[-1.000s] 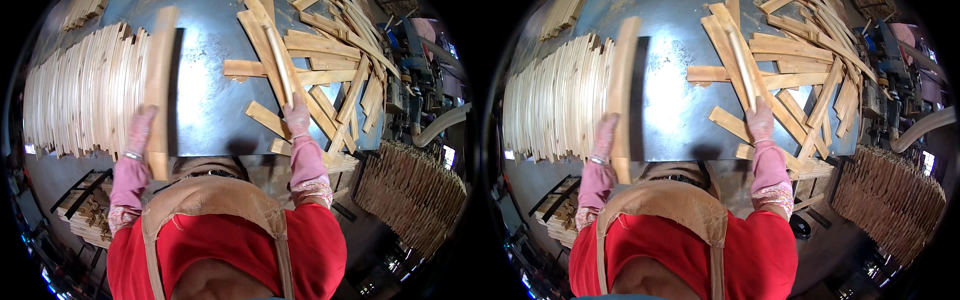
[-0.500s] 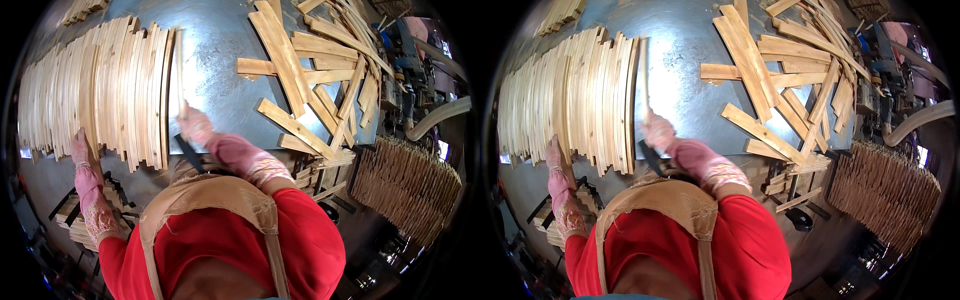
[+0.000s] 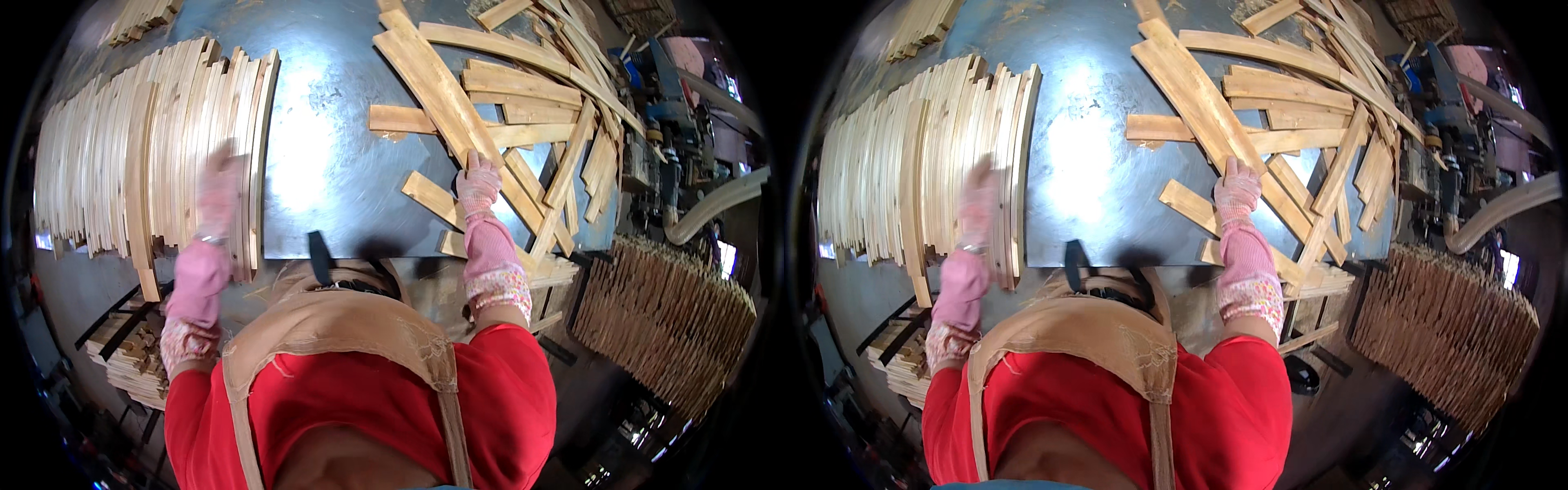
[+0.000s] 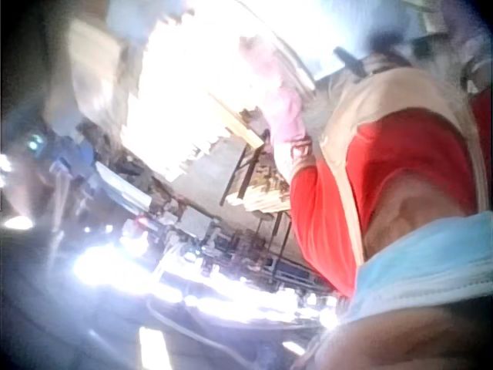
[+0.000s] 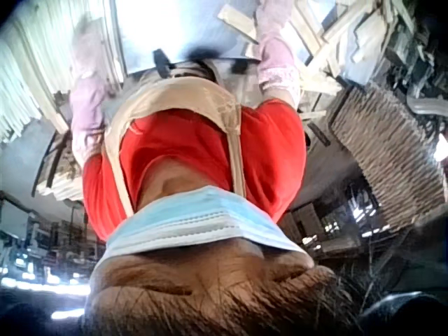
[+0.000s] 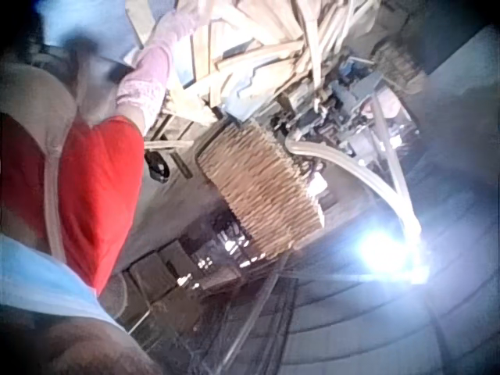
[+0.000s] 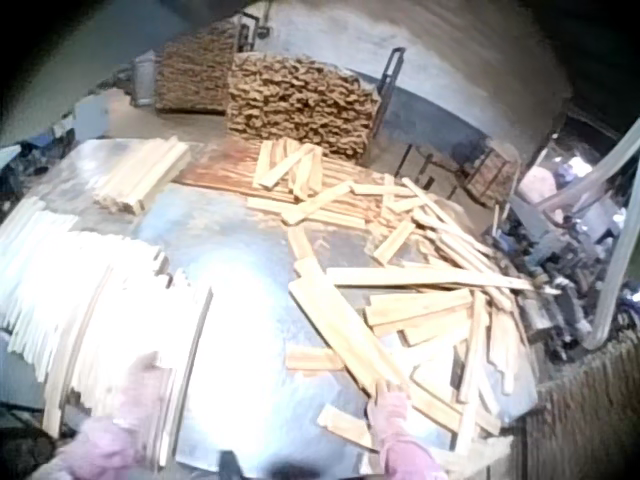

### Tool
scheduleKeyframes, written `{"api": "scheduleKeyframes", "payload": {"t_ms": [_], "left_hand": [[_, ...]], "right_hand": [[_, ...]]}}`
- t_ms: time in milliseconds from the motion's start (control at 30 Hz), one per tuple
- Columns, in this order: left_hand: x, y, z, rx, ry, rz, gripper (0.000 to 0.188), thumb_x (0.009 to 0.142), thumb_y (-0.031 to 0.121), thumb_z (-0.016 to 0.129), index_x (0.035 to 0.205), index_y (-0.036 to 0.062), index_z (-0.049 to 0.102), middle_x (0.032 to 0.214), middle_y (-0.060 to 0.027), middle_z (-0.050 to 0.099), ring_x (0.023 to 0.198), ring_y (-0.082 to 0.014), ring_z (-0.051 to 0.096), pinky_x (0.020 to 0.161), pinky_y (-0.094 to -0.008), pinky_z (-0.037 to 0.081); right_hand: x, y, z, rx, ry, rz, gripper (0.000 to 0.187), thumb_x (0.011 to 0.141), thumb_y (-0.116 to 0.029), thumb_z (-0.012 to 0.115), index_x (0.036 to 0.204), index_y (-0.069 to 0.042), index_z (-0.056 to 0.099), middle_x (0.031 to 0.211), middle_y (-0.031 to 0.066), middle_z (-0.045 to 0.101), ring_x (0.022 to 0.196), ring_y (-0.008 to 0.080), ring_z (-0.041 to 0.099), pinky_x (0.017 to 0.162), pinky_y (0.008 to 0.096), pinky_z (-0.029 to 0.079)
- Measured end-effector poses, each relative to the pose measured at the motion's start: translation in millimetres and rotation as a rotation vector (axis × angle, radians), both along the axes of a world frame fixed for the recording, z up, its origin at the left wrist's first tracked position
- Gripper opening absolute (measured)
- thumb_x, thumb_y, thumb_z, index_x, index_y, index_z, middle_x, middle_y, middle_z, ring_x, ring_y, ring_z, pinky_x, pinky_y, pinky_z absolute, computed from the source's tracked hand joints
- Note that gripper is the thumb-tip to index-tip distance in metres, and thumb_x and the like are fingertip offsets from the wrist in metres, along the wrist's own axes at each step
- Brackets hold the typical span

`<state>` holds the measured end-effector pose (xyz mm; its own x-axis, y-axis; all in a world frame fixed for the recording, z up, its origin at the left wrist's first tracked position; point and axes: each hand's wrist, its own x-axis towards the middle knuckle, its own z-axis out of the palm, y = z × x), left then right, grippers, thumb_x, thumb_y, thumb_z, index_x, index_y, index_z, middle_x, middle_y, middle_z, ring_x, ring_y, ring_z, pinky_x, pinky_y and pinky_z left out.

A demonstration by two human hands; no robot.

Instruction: The person sorts and stacks thin wooden planks on a metal workbench. They pick up planks from a scattered pile, align them, and place them into a neat stack, occasionally moving the stack to a nearby rack.

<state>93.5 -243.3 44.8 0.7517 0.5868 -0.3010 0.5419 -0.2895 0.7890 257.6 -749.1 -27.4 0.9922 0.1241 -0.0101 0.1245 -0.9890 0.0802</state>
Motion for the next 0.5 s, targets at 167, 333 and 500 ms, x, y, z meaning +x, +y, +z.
{"api": "scheduleKeyframes", "payload": {"t_ms": [167,333,500], "left_hand": [[64.6,-179.9,-40.6,-0.576,0.088,-0.296,0.087,0.1,0.044,0.071,0.169,0.0049,0.034,0.156,-0.0211,0.058,0.138,-0.0304,0.058,0.12,-0.0427,0.043],[76.6,-255.1,-80.4,-1.185,-0.106,0.068,0.068,0.1,0.025,0.075,0.156,-0.0037,0.049,0.138,-0.0166,0.068,0.122,-0.0253,0.066,0.107,-0.0393,0.054],[36.1,-192.7,-44.1,-0.707,0.043,-0.052,0.074,0.098,0.025,0.072,0.159,-0.0074,0.043,0.141,-0.0214,0.067,0.126,-0.0279,0.066,0.11,-0.0375,0.052]], "right_hand": [[9.2,15.1,0.9,0.644,0.437,-0.04,0.047,0.099,-0.033,0.066,0.141,-0.012,0.071,0.135,0.0184,0.073,0.124,0.0384,0.069,0.11,0.0433,0.052],[16.1,62.1,34.3,0.665,0.557,0.164,0.052,0.097,-0.035,0.07,0.142,-0.008,0.068,0.139,0.0207,0.07,0.13,0.0386,0.064,0.113,0.0476,0.049],[114.5,54.2,4.3,0.137,-0.009,0.313,0.065,0.091,-0.038,0.076,0.149,-0.013,0.061,0.141,0.0172,0.066,0.134,0.0381,0.06,0.11,0.0516,0.05]]}}
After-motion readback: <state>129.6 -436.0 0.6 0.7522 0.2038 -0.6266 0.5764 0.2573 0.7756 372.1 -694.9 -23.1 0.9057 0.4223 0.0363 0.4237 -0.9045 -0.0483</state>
